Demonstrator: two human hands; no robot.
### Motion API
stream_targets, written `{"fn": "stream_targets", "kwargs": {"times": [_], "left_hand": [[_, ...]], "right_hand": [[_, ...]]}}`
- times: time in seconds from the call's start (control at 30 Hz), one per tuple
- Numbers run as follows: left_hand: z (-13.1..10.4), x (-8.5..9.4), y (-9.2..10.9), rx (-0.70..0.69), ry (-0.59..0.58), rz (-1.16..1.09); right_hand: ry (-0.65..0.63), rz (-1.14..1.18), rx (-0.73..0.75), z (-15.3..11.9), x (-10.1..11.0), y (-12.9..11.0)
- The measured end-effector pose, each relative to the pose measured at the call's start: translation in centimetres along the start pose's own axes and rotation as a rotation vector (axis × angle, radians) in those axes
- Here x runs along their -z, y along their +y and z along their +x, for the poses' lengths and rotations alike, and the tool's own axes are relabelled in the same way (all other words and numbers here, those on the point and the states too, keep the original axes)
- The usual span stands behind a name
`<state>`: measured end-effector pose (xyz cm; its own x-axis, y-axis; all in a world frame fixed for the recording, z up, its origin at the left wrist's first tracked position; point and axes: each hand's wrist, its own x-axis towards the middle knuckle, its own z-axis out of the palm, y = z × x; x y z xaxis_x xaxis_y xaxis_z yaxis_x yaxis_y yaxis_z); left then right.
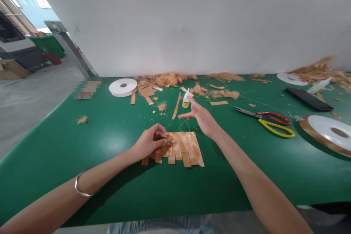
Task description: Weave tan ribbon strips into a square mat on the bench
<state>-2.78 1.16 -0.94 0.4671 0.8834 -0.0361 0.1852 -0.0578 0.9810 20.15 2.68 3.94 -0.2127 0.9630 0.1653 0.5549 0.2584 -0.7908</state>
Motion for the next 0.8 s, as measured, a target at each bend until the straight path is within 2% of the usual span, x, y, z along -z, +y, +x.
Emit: {"fn": "stream_targets", "kwargs": {"times": [0.07, 0.13, 0.3, 0.43, 0.67, 0.8], "left_hand": [[0.0, 0.0, 0.0, -0.004, 0.004, -0.018], [0.0, -0.1, -0.1, -0.001, 0.003, -0.038], [0.0, 0.0, -0.2, -0.009, -0.005, -0.055], [0.1, -0.1, -0.3, -0.017, -0.004, -0.061], [0.2, -0.1, -0.2, 0.002, -0.008, -0.068], [0.2, -0.1, -0.1, 0.016, -0.013, -0.078]], "right_hand": [[-0.14, 0.31, -0.068, -0.1, 0.1, -0.2], [-0.224, 0.537, -0.1, -0.3, 0.1, -0.5], [-0.269, 0.763, -0.18, -0.5, 0.0, -1.1], [-0.234, 0.683, -0.201, -0.5, 0.2, -1.5], [-0.208, 0.487, 0.026, -0.2, 0.1, -1.4], [-0.081, 0.324, 0.121, 0.3, -0.2, 0.1]]}}
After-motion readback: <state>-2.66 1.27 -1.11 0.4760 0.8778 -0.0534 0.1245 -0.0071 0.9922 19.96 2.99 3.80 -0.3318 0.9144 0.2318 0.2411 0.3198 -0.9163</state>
